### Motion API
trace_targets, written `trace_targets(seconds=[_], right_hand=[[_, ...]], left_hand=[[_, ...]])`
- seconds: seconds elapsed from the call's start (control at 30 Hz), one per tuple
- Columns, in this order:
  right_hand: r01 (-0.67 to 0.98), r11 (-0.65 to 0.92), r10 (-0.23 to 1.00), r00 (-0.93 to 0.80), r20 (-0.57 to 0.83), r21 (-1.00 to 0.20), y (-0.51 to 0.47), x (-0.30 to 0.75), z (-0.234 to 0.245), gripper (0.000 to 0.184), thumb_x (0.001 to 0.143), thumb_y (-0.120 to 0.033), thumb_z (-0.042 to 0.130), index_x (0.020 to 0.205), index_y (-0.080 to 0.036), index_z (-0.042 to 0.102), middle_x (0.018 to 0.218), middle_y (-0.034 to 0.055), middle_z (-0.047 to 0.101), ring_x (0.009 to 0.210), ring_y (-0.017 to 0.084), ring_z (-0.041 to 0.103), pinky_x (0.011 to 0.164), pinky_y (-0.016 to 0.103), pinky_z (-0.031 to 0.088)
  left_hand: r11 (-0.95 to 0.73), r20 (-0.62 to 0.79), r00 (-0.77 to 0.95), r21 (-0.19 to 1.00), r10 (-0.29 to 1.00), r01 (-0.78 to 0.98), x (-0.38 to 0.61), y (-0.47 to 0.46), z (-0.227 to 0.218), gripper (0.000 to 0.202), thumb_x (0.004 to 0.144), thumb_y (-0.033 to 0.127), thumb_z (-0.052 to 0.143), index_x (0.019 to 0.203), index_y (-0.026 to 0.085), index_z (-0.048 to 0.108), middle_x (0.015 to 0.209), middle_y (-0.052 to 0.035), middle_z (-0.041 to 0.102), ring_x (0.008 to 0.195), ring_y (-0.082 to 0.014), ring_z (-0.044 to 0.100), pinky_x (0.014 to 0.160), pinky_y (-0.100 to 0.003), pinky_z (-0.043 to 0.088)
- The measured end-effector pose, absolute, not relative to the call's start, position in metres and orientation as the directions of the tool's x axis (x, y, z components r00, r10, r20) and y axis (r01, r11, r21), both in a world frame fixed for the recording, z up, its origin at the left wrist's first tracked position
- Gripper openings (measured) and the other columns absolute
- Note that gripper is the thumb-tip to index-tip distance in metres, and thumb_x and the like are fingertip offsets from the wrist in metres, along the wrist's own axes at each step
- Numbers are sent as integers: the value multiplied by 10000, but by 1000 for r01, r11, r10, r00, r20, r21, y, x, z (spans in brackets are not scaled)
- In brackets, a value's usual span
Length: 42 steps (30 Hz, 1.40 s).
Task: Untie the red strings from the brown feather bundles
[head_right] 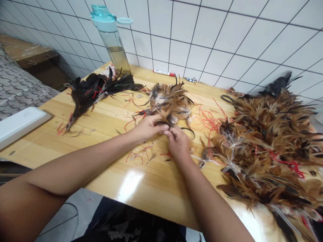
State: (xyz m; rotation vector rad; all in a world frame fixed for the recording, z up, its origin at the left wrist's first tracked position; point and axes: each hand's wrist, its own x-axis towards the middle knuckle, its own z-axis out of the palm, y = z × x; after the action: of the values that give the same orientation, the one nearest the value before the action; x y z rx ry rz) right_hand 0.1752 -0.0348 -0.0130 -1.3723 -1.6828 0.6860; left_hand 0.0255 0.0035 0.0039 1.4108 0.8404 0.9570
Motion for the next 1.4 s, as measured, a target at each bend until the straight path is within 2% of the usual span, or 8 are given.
trace_targets(seconds=[0.1,0.2,0.27,0.43,0.73,1.03,1.4], right_hand=[[439,226,972,-36,234,-870,-36,174,-12,177,802,-341,566,730,-215,667,730,28,649,691,168,560,686,299,433],[388,177,981,8,196,-904,-36,173,-12,163,775,-344,599,794,-206,685,767,32,671,666,159,557,648,289,431],[367,162,984,15,180,-916,-36,172,-12,153,762,-339,608,788,-207,681,766,29,672,651,153,550,632,281,426],[397,193,979,-14,205,-897,-37,172,-9,143,772,-335,608,741,-211,671,726,12,648,656,144,535,654,277,417],[416,230,970,-28,240,-880,-37,174,-9,174,811,-320,559,728,-193,643,712,17,634,687,144,546,688,273,422],[335,170,985,-20,174,-927,-38,171,-8,133,767,-316,625,752,-185,644,721,9,646,592,112,516,585,244,423],[408,228,969,-5,248,-884,-37,173,-12,163,799,-325,599,725,-185,637,691,3,621,626,120,518,602,250,395]], left_hand=[[161,-47,393,951,918,-263,24,6,6,263,675,311,754,786,125,606,611,27,564,533,-59,462,563,-210,379],[290,-137,416,898,899,-330,22,8,8,320,642,323,799,629,113,558,555,12,555,502,-52,468,535,-207,369],[336,-171,433,878,885,-340,21,8,10,328,652,315,803,601,106,556,554,-1,566,501,-51,479,531,-208,371],[365,-189,438,858,879,-361,22,5,11,296,681,276,796,618,101,566,568,-5,578,507,-50,490,524,-205,379],[398,-209,450,836,868,-378,24,1,15,287,644,246,820,645,88,580,568,1,584,498,-42,493,516,-180,392],[387,-226,367,798,903,-462,25,2,14,277,720,176,758,605,106,516,527,5,556,502,-55,516,515,-177,386],[432,-242,424,787,873,-441,26,1,13,255,704,193,771,614,95,553,569,-6,575,533,-58,528,537,-184,408]])
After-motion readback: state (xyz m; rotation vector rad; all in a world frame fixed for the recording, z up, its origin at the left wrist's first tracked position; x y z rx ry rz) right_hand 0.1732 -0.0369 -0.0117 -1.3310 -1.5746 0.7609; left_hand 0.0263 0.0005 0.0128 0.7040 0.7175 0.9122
